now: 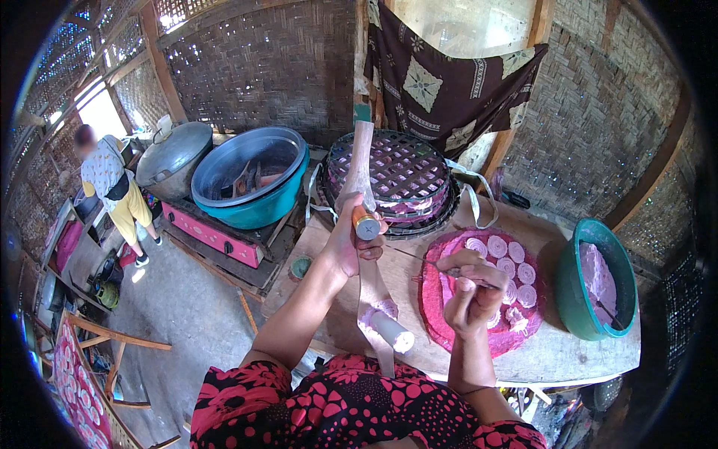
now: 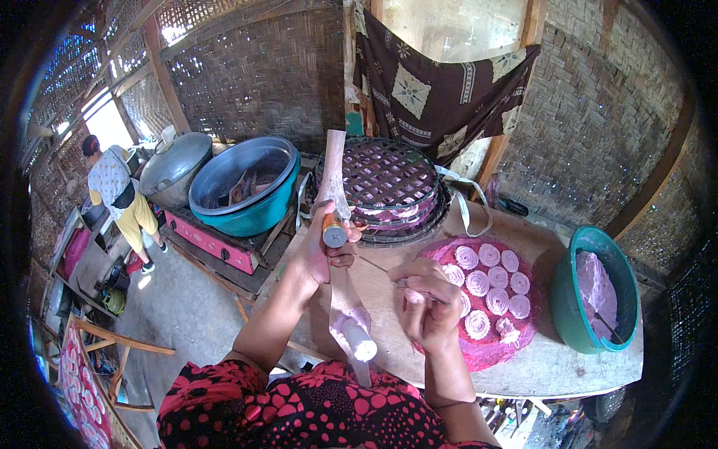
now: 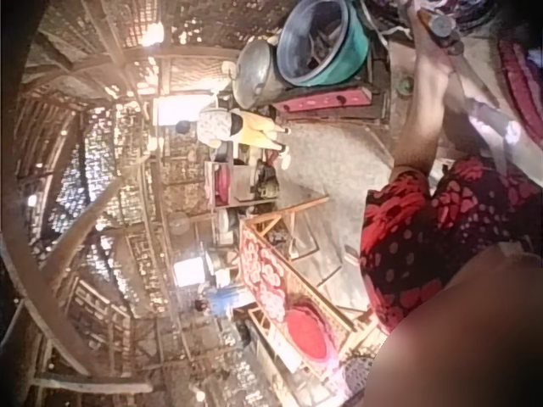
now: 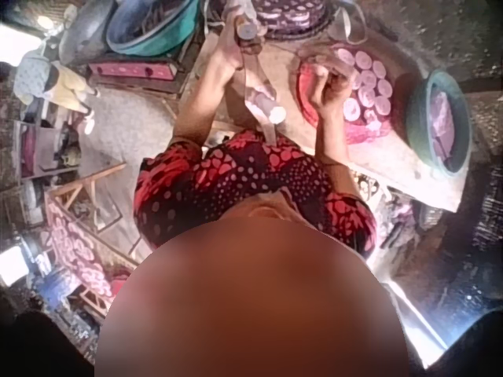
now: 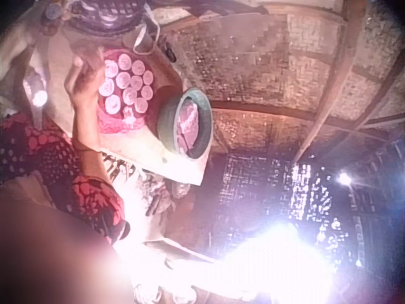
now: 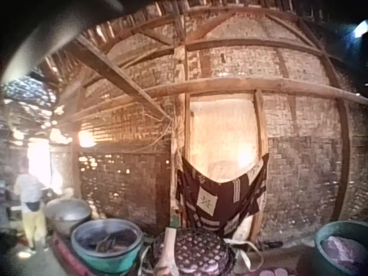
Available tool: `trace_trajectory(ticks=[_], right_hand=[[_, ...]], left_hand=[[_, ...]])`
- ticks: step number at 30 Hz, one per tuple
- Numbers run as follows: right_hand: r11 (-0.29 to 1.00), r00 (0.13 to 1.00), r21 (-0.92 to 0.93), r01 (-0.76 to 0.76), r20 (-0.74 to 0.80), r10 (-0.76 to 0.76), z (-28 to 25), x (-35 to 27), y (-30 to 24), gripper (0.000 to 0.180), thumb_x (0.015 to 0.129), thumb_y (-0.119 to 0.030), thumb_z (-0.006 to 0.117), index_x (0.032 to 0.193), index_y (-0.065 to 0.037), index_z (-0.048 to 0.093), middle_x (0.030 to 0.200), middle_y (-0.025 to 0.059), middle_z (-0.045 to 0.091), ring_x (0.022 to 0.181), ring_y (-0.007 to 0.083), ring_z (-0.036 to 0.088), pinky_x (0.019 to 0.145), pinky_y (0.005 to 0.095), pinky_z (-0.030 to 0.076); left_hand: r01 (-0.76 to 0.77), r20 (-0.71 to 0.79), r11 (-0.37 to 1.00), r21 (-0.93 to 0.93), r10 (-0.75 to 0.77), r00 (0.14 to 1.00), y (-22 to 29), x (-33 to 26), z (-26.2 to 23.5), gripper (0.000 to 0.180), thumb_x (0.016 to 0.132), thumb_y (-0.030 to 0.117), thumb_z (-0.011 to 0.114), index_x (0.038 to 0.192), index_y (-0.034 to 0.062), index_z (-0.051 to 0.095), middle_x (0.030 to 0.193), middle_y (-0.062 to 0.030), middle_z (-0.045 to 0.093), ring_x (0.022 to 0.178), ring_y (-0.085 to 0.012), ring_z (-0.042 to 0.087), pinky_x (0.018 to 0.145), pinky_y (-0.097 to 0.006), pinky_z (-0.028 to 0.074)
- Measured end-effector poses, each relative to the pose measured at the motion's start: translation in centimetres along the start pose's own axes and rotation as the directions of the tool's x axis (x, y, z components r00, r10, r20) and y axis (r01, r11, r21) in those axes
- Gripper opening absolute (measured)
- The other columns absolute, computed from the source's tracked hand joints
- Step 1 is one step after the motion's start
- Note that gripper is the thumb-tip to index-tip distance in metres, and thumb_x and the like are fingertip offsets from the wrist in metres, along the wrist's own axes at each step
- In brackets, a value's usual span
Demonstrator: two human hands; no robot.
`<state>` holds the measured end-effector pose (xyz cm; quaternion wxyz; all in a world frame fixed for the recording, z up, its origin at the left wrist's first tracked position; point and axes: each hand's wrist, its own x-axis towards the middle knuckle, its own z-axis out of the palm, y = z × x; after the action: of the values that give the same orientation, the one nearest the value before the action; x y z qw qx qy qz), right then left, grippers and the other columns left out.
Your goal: The person scoops pink batter from a green bowl and fills a handheld metal mold, then presses the batter into a circular pattern on a pink mat. The person repeats this process to create multiple rose-shaped batter pieces.
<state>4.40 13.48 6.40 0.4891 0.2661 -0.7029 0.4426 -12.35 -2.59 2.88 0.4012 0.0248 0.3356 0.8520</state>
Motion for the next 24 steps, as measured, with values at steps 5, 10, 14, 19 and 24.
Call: trace_trajectory(ticks=[5, 10, 14, 19, 24], right_hand=[[0.999, 0.993, 0.041, 0.027, -0.112, -0.022, -0.2, 0.1, -0.3, 0.013, 0.101, -0.01, 0.047, 0.108, -0.007, 0.037, 0.089, 0.0212, 0.066, 0.077, 0.0256, 0.065, 0.076, 0.0409, 0.051], [0.998, 0.999, 0.063, 0.025, -0.029, -0.023, 0.6, 0.0, 0.2, 0.015, 0.1, -0.007, 0.048, 0.111, -0.007, 0.038, 0.097, 0.0243, 0.067, 0.083, 0.0263, 0.064, 0.075, 0.0373, 0.051], [0.997, 0.999, 0.067, 0.032, -0.016, -0.031, 0.9, -0.1, 0.5, 0.015, 0.099, -0.006, 0.048, 0.111, -0.007, 0.038, 0.098, 0.0238, 0.067, 0.083, 0.0265, 0.064, 0.075, 0.0377, 0.051], [0.971, 0.967, -0.065, 0.228, -0.103, -0.234, 1.0, 0.1, 0.8, 0.016, 0.099, -0.006, 0.048, 0.112, -0.007, 0.038, 0.097, 0.0232, 0.067, 0.084, 0.0276, 0.065, 0.076, 0.0387, 0.052], [0.996, 0.995, 0.052, 0.074, -0.074, -0.07, 0.9, -0.1, 0.6, 0.016, 0.099, -0.008, 0.049, 0.112, -0.007, 0.038, 0.096, 0.0233, 0.067, 0.084, 0.0284, 0.065, 0.076, 0.0391, 0.052]], left_hand=[[-0.021, -0.029, 1.0, 0.015, 0.021, 0.999, 0.0, -0.1, 0.0, 0.049, 0.088, 0.062, 0.055, 0.079, 0.0147, 0.055, 0.062, 0.0014, 0.05, 0.04, -0.0067, 0.034, 0.037, -0.023, 0.024], [-0.038, -0.047, 0.999, 0.017, 0.039, 0.998, -0.4, -0.3, 0.6, 0.048, 0.087, 0.062, 0.056, 0.079, 0.0149, 0.055, 0.064, 0.0011, 0.051, 0.039, -0.0064, 0.034, 0.037, -0.023, 0.026], [-0.007, 0.019, 1.0, 0.017, 0.007, 1.0, -0.3, -0.4, 0.5, 0.045, 0.091, 0.061, 0.052, 0.082, 0.017, 0.056, 0.069, 0.0046, 0.054, 0.043, -0.0047, 0.034, 0.037, -0.022, 0.026], [0.0, -0.003, 1.0, -0.003, 0.0, 1.0, -0.4, -0.2, 0.2, 0.047, 0.088, 0.062, 0.057, 0.079, 0.0155, 0.055, 0.067, 0.002, 0.053, 0.042, -0.0062, 0.035, 0.037, -0.022, 0.026], [-0.015, -0.012, 1.0, -0.025, 0.015, 1.0, -0.5, -0.2, 0.1, 0.048, 0.087, 0.062, 0.058, 0.08, 0.0145, 0.054, 0.066, 0.001, 0.05, 0.042, -0.0072, 0.035, 0.037, -0.022, 0.026]])
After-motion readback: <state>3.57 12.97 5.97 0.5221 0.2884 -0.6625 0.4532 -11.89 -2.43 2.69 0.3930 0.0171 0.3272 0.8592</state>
